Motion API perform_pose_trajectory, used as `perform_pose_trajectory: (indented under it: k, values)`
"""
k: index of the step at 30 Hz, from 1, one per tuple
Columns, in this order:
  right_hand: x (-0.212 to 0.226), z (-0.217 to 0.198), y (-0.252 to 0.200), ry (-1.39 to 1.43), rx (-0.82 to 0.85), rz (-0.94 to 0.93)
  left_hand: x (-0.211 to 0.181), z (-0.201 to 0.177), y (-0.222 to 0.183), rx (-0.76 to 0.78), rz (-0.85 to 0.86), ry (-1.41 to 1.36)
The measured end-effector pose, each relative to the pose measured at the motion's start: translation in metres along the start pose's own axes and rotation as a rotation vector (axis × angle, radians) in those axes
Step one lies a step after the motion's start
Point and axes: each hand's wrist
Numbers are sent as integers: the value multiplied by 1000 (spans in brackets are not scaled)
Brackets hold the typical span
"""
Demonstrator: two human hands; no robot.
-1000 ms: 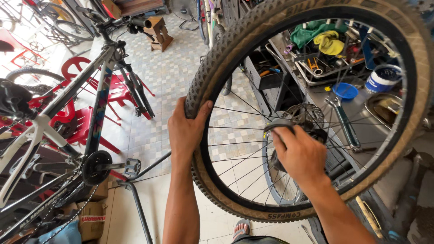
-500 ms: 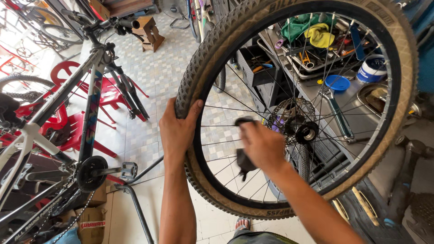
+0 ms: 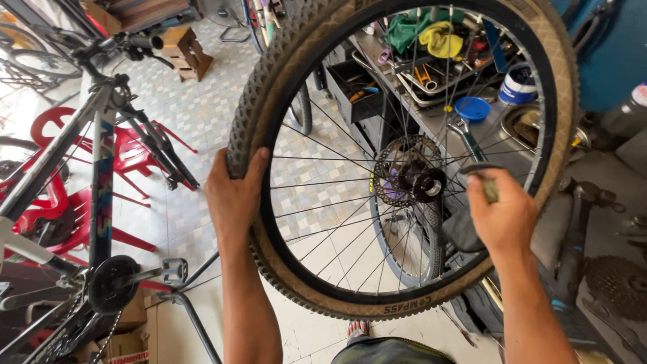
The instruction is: The person wipes a bicycle wheel hub and brake rotor, then picks up and handles various small metal components and tools on a workbench.
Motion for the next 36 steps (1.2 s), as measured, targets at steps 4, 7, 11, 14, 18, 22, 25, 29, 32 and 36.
perform_pose_trajectory:
  k: [4,7,11,14,18,22,25,29,32,36]
  values:
    - [-2,7,-6,30,121,133,-2,1,2,-18,64,31]
    - [6,33,-39,-103,150,-47,-2,2,3,-11,42,50]
    - [-5,6,-37,-162,229,-81,1,2,3,5,24,37]
    - [-4,-16,-25,-247,141,-201,2,3,2,8,22,43]
    - [15,-13,-7,-483,228,-366,-1,3,4,0,69,36]
    - [28,10,-13,-538,304,-261,-1,3,4,-2,85,27]
    - [24,25,-24,-124,318,-46,3,5,3,-16,89,24]
    - [-3,35,-38,838,559,668,14,6,3,-15,103,26]
    - [-45,8,-38,1278,692,620,21,8,2,-1,78,22]
    - [-65,-17,-31,1363,743,488,21,9,6,1,85,14]
Point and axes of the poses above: each hand's wrist, its own y-axis towards the middle knuckle, its own z-axis out of the palm, x = y × z, and after that the axes turned 11 degrees about z, right-handed
